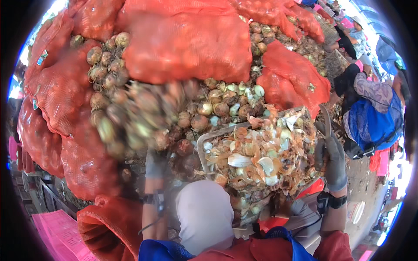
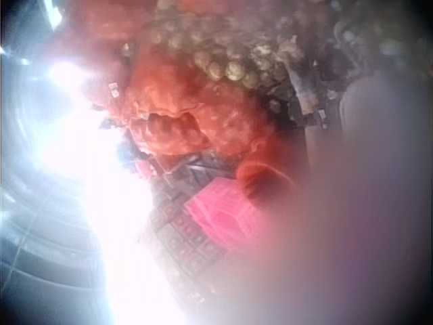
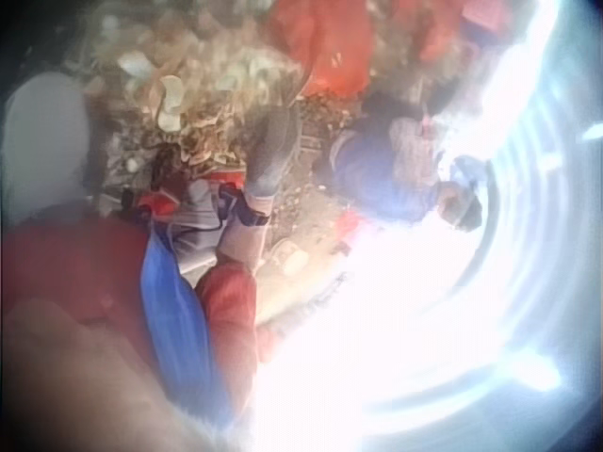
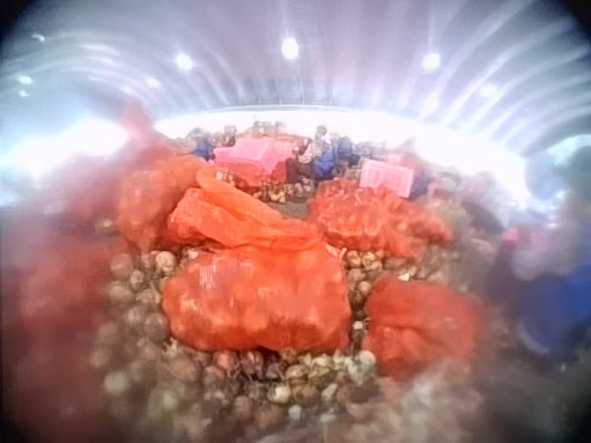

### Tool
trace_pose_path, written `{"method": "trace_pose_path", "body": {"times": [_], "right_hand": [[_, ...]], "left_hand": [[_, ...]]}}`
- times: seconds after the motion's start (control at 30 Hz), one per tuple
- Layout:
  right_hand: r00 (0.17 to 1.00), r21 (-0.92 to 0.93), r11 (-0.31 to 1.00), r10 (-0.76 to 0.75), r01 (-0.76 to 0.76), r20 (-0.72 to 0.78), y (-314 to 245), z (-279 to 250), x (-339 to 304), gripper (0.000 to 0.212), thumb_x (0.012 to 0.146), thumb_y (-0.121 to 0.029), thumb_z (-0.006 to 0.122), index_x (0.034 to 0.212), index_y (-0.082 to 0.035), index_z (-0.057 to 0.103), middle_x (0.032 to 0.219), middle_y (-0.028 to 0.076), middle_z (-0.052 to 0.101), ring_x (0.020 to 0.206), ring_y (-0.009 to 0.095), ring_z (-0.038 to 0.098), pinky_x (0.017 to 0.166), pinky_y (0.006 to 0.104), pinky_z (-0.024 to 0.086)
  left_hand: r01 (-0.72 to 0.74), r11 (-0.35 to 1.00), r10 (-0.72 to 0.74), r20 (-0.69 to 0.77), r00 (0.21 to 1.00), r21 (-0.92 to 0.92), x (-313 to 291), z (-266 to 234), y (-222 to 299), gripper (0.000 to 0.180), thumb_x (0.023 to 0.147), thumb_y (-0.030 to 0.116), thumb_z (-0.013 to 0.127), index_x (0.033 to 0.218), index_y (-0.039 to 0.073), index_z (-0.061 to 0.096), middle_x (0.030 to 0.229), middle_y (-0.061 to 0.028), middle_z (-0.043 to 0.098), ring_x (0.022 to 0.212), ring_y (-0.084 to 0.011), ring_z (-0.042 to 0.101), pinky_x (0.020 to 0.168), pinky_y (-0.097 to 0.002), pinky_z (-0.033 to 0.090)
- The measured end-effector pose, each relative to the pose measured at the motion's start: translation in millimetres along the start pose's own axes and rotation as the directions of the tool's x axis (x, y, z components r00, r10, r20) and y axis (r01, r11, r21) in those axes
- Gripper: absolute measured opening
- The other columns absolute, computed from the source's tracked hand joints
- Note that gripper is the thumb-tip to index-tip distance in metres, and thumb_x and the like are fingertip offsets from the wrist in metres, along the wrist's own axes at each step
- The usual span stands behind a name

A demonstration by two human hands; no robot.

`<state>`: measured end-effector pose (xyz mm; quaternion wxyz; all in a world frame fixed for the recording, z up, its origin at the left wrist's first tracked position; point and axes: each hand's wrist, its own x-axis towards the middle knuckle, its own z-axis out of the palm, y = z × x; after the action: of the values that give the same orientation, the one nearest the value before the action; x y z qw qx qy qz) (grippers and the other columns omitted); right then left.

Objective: The person picks up a bucket and sets it down, then opens a red mesh bag to retrieve onions and places them into a pink crate. They kemudian use a knife to peel the outer skin from several onions, placing the peeled onions in a crate and discarding the skins.

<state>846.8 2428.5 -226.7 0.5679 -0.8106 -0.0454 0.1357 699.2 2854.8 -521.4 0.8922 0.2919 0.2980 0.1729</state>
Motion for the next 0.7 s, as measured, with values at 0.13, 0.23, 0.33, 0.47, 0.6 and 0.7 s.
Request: {"method": "trace_pose_path", "body": {"times": [0.13,0.23,0.33,0.47,0.6,0.7], "right_hand": [[0.989,0.135,0.987,-0.106,0.092,0.101,-9.3,5.9,-18.2,0.055,0.101,-0.029,0.047,0.146,0.003,0.039,0.069,0.0,0.054,0.05,0.006,0.045,0.046,0.0198,0.035],[0.984,0.118,0.992,-0.072,0.053,0.164,-27.1,15.4,-34.1,0.052,0.102,-0.025,0.046,0.147,-0.001,0.039,0.074,0.0,0.058,0.056,0.006,0.051,0.048,0.0191,0.039],[0.965,0.147,0.98,-0.161,0.133,0.205,-29.4,18.7,-49.6,0.046,0.102,-0.023,0.045,0.143,-0.001,0.044,0.075,0.0,0.059,0.063,0.006,0.056,0.049,0.0197,0.04],[0.948,0.185,0.971,-0.193,0.149,0.252,-53.4,21.6,-92.6,0.038,0.102,-0.022,0.043,0.134,-0.002,0.05,0.071,0.002,0.059,0.051,0.007,0.051,0.049,0.0201,0.041],[0.859,0.295,0.895,-0.419,0.335,0.295,-57.9,41.3,-132.2,0.027,0.095,-0.002,0.045,0.119,-0.002,0.057,0.077,0.002,0.057,0.067,0.008,0.052,0.058,0.025,0.043],[0.845,0.233,0.872,-0.48,0.43,0.237,-51.5,55.6,-149.1,0.018,0.099,-0.01,0.048,0.11,-0.004,0.061,0.073,0.005,0.057,0.064,0.011,0.053,0.057,0.0299,0.044]], "left_hand": [[-0.178,0.982,0.164,0.188,0.968,0.062,-47.3,122.3,56.2,0.044,0.097,0.038,0.055,0.133,0.012,0.053,0.131,-0.0081,0.059,0.118,-0.0217,0.058,0.094,-0.0358,0.051],[-0.348,0.937,0.309,0.385,0.87,0.034,-94.9,183.4,97.8,0.043,0.097,0.037,0.057,0.13,0.009,0.053,0.13,-0.0102,0.059,0.118,-0.0223,0.059,0.093,-0.0358,0.052],[-0.388,0.921,0.336,0.546,0.768,-0.022,-139.0,228.0,107.9,0.043,0.097,0.036,0.058,0.128,0.006,0.053,0.13,-0.0124,0.059,0.117,-0.0229,0.059,0.092,-0.0358,0.053],[-0.306,0.95,0.262,0.698,0.667,-0.064,-180.2,271.4,88.5,0.044,0.096,0.035,0.06,0.125,0.003,0.053,0.129,-0.0152,0.058,0.116,-0.0237,0.06,0.091,-0.0358,0.055],[-0.159,0.986,0.138,0.764,0.63,-0.047,-209.5,280.4,60.2,0.044,0.096,0.034,0.062,0.121,-0.001,0.053,0.129,-0.018,0.058,0.116,-0.0245,0.061,0.09,-0.0358,0.056],[0.187,0.982,-0.115,0.665,0.738,-0.038,-223.0,270.1,40.5,0.051,0.099,0.045,0.052,0.124,0.0,0.052,0.134,-0.019,0.054,0.12,-0.0269,0.058,0.09,-0.0388,0.058]]}}
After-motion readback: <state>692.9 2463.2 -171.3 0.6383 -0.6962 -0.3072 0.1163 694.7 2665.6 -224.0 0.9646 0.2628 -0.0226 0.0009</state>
